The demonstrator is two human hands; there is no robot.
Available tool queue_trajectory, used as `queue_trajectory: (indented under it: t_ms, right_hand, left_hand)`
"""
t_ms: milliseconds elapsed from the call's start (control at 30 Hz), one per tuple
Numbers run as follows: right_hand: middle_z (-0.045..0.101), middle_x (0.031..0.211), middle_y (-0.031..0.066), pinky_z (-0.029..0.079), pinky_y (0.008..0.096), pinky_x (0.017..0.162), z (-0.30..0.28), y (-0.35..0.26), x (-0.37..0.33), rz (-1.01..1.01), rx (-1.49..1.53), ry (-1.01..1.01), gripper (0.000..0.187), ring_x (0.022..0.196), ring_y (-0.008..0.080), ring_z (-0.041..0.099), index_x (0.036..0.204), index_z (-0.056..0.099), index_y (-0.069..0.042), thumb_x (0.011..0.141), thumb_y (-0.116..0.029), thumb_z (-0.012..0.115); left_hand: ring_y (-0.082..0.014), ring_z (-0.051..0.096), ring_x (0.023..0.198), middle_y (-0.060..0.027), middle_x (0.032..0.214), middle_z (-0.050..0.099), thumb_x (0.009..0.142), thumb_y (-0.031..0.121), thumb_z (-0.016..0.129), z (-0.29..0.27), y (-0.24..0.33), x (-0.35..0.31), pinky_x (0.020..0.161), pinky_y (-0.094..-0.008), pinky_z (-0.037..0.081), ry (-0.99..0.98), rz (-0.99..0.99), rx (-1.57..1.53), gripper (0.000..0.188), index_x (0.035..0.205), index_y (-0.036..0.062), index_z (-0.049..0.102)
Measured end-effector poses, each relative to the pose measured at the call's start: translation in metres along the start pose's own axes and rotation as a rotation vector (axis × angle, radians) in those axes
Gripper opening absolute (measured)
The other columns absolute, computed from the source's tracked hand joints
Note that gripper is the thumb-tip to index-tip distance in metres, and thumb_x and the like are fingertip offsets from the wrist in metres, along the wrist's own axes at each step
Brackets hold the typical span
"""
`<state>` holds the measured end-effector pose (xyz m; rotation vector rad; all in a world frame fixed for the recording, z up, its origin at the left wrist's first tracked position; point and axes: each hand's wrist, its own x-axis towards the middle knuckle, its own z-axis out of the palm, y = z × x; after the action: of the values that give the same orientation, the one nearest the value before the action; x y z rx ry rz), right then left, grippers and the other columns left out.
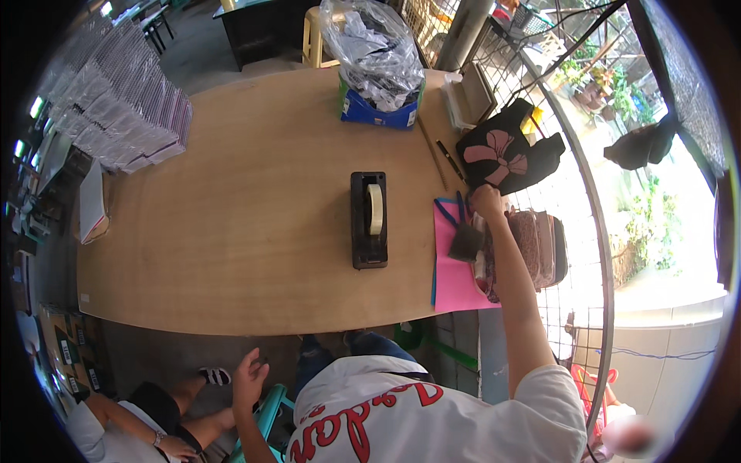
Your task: The person uses shears to cut open cardboard boxes, removes stacks of notebooks, and organizes them by design on a work table before unwrapping a stack of plastic binding coils.
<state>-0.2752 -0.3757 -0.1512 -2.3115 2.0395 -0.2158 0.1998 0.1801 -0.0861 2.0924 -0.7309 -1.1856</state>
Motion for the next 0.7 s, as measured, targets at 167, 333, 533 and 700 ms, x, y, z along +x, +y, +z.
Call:
queue_trajectory:
  t_ms: [167,333,533,700]
  right_hand:
    - [0.058,0.119,0.0218,0.048,0.0471,0.089,-0.012,-0.048,0.005,0.185,-0.096,-0.22,0.032,0.108,0.0395,0.058,0.107,0.068,-0.008,0.08,-0.025,0.064]
    - [0.041,0.135,0.0172,0.04,0.055,0.096,-0.008,-0.064,-0.004,0.343,-0.145,-0.205,0.037,0.125,0.0386,0.041,0.11,0.067,-0.009,0.078,-0.029,0.068]
    - [0.049,0.126,0.0203,0.04,0.0509,0.097,-0.02,-0.085,-0.006,0.424,0.097,0.064,0.034,0.124,0.0411,0.04,0.106,0.068,-0.005,0.08,-0.026,0.06]
    - [0.063,0.09,0.0074,0.052,0.0337,0.065,-0.027,-0.007,0.028,0.555,1.568,-0.379,0.031,0.079,0.021,0.064,0.1,0.062,0.001,0.076,-0.018,0.067]
  left_hand:
    - [-0.0285,0.06,0.107,-0.0147,0.127,0.057,0.085,0.016,0.068,-0.024,0.008,-0.016,0.088,-0.0369,0.049,0.101,0.009,0.091,0.05,0.132,0.0056,0.05]
    - [-0.0277,0.06,0.107,-0.0134,0.127,0.058,0.085,0.018,0.068,-0.04,0.01,-0.018,0.087,-0.0367,0.049,0.142,-0.005,0.099,0.05,0.131,0.0065,0.051]
    - [-0.0207,0.06,0.102,-0.0123,0.123,0.058,0.086,0.013,0.068,-0.051,0.009,-0.012,0.087,-0.0316,0.048,0.156,0.031,0.08,0.048,0.13,0.0024,0.051]
    - [-0.0323,0.055,0.115,-0.0177,0.126,0.056,0.077,0.017,0.076,-0.013,0.074,0.038,0.097,-0.0422,0.044,0.11,0.346,0.163,0.061,0.13,0.0026,0.049]
